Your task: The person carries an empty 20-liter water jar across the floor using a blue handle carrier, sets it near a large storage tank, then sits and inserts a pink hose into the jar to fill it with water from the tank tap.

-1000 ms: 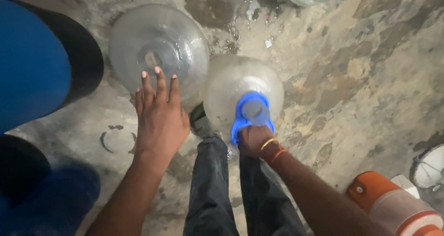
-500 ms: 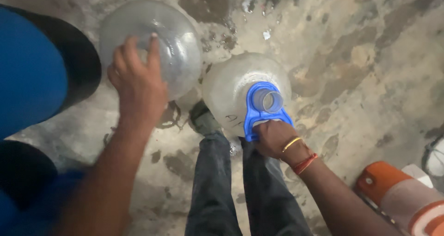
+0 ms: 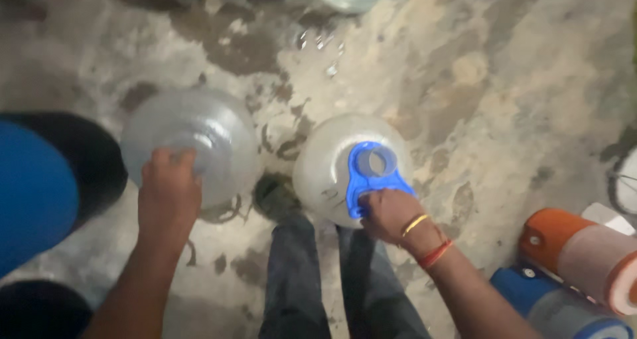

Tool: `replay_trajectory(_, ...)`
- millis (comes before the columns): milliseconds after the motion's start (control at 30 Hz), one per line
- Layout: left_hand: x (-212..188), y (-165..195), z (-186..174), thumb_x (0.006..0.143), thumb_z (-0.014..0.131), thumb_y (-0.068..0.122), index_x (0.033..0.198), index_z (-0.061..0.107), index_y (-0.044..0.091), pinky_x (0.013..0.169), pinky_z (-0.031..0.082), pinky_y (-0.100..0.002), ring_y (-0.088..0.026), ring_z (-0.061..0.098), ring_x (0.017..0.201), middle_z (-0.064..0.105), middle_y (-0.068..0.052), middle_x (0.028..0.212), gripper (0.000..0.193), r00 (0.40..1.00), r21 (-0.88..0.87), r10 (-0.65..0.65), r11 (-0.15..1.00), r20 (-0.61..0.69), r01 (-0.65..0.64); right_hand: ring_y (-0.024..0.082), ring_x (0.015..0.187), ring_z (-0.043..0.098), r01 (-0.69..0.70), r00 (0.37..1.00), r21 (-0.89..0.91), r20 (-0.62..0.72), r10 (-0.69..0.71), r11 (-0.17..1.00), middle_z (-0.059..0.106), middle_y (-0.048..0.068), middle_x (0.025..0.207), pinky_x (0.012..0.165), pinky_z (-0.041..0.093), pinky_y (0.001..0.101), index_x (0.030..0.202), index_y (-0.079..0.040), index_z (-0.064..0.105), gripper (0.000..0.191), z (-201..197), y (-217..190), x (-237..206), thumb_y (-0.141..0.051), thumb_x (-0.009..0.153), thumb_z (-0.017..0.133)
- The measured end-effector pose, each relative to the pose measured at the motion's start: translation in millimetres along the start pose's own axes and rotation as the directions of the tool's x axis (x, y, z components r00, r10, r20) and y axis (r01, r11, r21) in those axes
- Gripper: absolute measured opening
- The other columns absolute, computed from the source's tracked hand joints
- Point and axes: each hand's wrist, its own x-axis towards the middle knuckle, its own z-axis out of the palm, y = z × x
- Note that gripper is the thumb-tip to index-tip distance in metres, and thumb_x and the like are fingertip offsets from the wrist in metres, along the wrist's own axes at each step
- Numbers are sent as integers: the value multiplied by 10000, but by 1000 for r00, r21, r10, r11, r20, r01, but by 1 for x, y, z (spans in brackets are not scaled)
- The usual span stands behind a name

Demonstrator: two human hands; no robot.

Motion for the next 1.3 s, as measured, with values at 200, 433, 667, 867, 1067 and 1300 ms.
replay_trajectory(200,14,55,-9,814,721,101,1279,656,111,916,537,-504,-436,613,1109,599,-192,1281,470,989,-21,-102,994,105,105,411,785,696,-60,997,27,-49,61,998,713,197,786,727,554,532,834,-131,706,102,-30,33,-47,-216,785,678)
replay_trajectory(433,-6,57,54,903,608,68,1293,668,84,957,536,-517,-455,612,1137,613,-233,1278,394,966,46,-165,986,201,159,418,736,693,-58,984,68,-165,69,996,704,202,754,669,549,538,796,-105,704,114,-37,87,-77,-213,813,670)
replay_trajectory(667,8,69,44,753,765,269,1430,541,65,1064,484,-509,-411,565,1252,576,-223,1306,742,868,381,-181,925,463,-11,409,721,690,-75,960,57,-265,87,996,703,198,747,651,548,542,814,-108,728,86,-67,123,-118,-164,781,671)
replay_trajectory(867,-13,234,-15,724,820,377,1526,377,84,1120,376,-524,-420,398,1380,404,-238,1504,962,876,201,22,970,481,-135,399,736,696,-96,920,166,-362,151,981,712,185,755,669,558,526,809,-136,751,91,-139,127,-187,-176,753,693)
replay_trajectory(1067,-43,437,-99,765,834,447,1600,241,89,1150,293,-562,-465,255,1472,242,-276,1611,1085,835,-245,451,889,317,-388,391,734,699,-104,831,185,-524,187,977,711,170,747,655,556,528,840,-137,757,129,-210,141,-269,-256,820,712)
replay_trajectory(1300,10,574,-140,781,815,478,1570,308,75,1160,282,-592,-447,230,1494,189,-272,1624,1020,739,-193,582,812,340,-551,402,771,711,-159,762,201,-597,249,967,724,191,779,712,573,526,865,-131,773,175,-302,180,-284,-202,713,723)
